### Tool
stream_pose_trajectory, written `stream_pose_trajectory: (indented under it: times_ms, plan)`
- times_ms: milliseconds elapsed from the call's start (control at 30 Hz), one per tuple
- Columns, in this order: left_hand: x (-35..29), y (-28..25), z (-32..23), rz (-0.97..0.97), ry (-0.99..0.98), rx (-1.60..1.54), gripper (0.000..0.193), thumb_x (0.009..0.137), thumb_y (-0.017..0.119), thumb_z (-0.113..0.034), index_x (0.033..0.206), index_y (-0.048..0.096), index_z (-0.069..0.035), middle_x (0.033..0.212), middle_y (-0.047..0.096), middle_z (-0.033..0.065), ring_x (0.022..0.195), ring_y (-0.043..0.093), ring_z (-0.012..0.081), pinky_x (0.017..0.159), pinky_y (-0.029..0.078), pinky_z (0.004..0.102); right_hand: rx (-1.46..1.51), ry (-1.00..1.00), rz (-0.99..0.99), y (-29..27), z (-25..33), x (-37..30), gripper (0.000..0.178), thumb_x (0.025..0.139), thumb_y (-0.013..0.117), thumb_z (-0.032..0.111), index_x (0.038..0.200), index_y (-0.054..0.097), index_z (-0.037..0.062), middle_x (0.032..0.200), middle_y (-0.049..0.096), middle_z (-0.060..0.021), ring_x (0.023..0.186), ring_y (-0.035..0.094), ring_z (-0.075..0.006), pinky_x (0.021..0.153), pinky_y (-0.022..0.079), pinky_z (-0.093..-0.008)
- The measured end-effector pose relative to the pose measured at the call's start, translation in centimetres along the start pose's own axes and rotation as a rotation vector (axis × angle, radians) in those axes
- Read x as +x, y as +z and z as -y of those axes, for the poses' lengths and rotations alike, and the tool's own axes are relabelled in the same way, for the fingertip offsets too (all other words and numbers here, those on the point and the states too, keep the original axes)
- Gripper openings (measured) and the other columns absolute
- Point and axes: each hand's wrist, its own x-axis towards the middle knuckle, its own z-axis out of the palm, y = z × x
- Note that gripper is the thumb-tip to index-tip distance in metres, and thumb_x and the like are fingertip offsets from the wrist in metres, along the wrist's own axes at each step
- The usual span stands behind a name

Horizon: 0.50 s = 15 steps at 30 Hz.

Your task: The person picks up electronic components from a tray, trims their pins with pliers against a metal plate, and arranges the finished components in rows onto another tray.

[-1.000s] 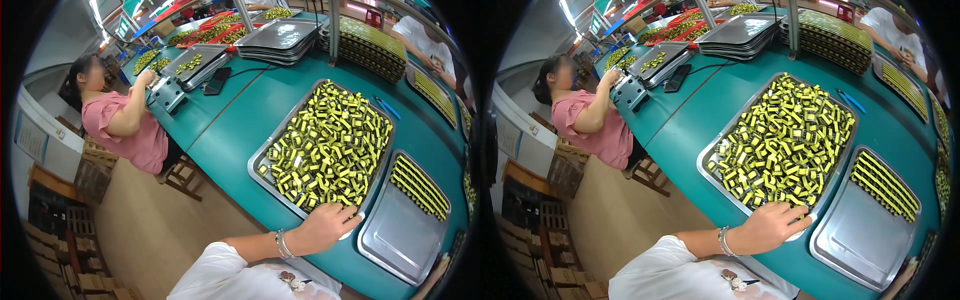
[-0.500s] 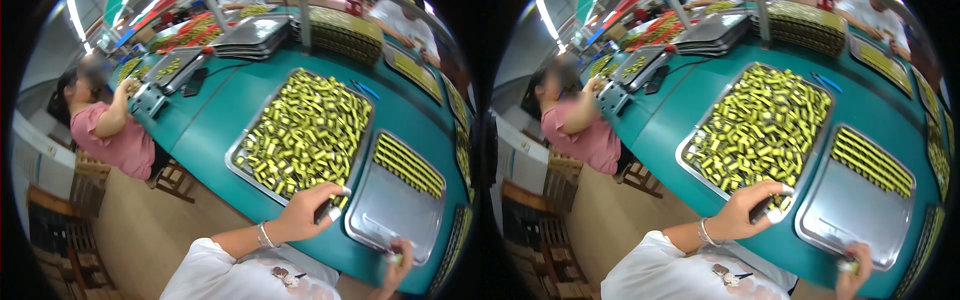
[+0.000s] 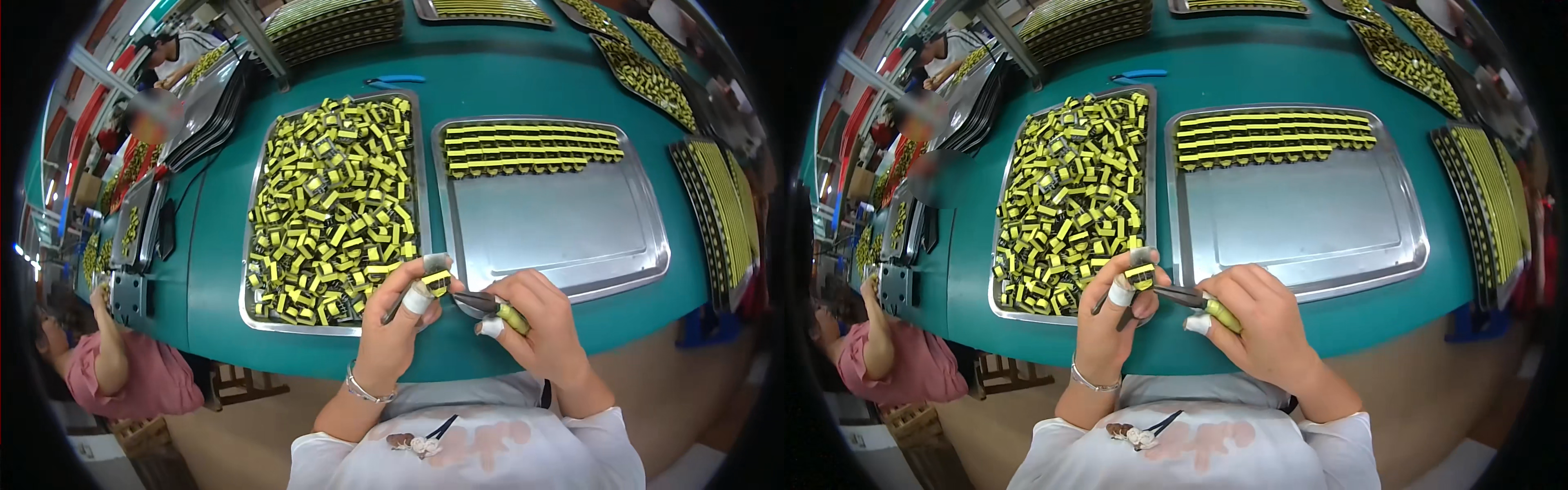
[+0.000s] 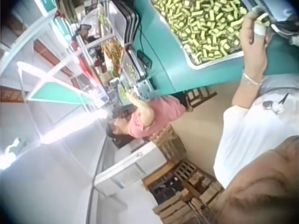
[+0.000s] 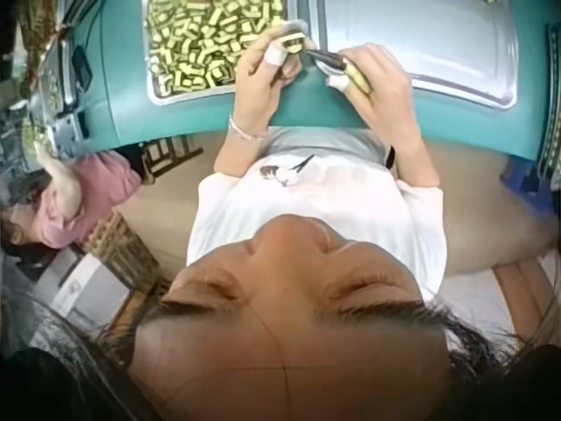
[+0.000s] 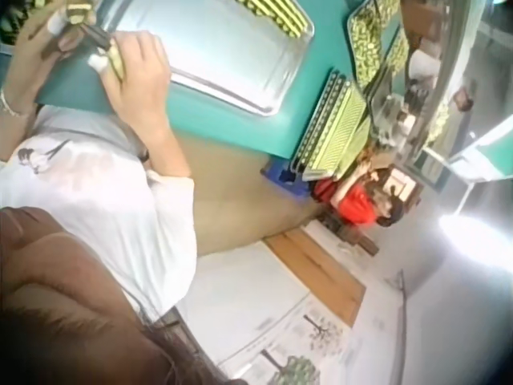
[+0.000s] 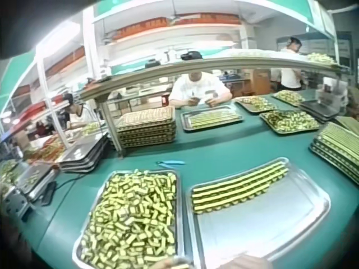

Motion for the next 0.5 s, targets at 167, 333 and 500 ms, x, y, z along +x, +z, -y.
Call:
stream_pose_trajectory:
  times_ms: [167, 333, 500]
  plan:
    - [-0.5, 0.0, 0.5, -0.060, 0.032, 0.155, 0.038, 0.091, 0.062, -0.021, 0.121, 0.055, 0.002, 0.105, 0.062, 0.0057, 0.084, 0.054, 0.0065, 0.075, 0.043, 0.0193, -0.031, -0.007, 0.023, -0.1, -0.1, 0.0, 0.030, 0.069, 0.071, 0.010, 0.096, 0.061, 0.0025, 0.086, 0.059, -0.0086, 0.077, 0.056, -0.0275, 0.067, 0.045, -0.0369]
    - [-0.7, 1.1, 0.4, -0.147, 0.180, 0.326, 0.042, 0.087, 0.068, -0.023, 0.116, 0.055, 0.003, 0.098, 0.064, 0.0087, 0.085, 0.060, 0.0123, 0.073, 0.046, 0.0224, -0.089, -0.041, 0.007, 0.0, -0.4, -0.2, 0.030, 0.068, 0.071, 0.010, 0.096, 0.061, 0.0029, 0.086, 0.058, -0.0079, 0.077, 0.056, -0.0264, 0.067, 0.045, -0.0365]
    - [-1.0, 0.6, 0.5, -0.162, 0.190, 0.427, 0.041, 0.085, 0.069, -0.020, 0.115, 0.055, 0.003, 0.100, 0.065, 0.0093, 0.091, 0.062, 0.0146, 0.080, 0.047, 0.0246, -0.115, -0.072, -0.001, 0.1, -0.7, -0.3, 0.031, 0.066, 0.072, 0.009, 0.095, 0.062, 0.0031, 0.085, 0.058, -0.0077, 0.076, 0.055, -0.0251, 0.066, 0.045, -0.0358]
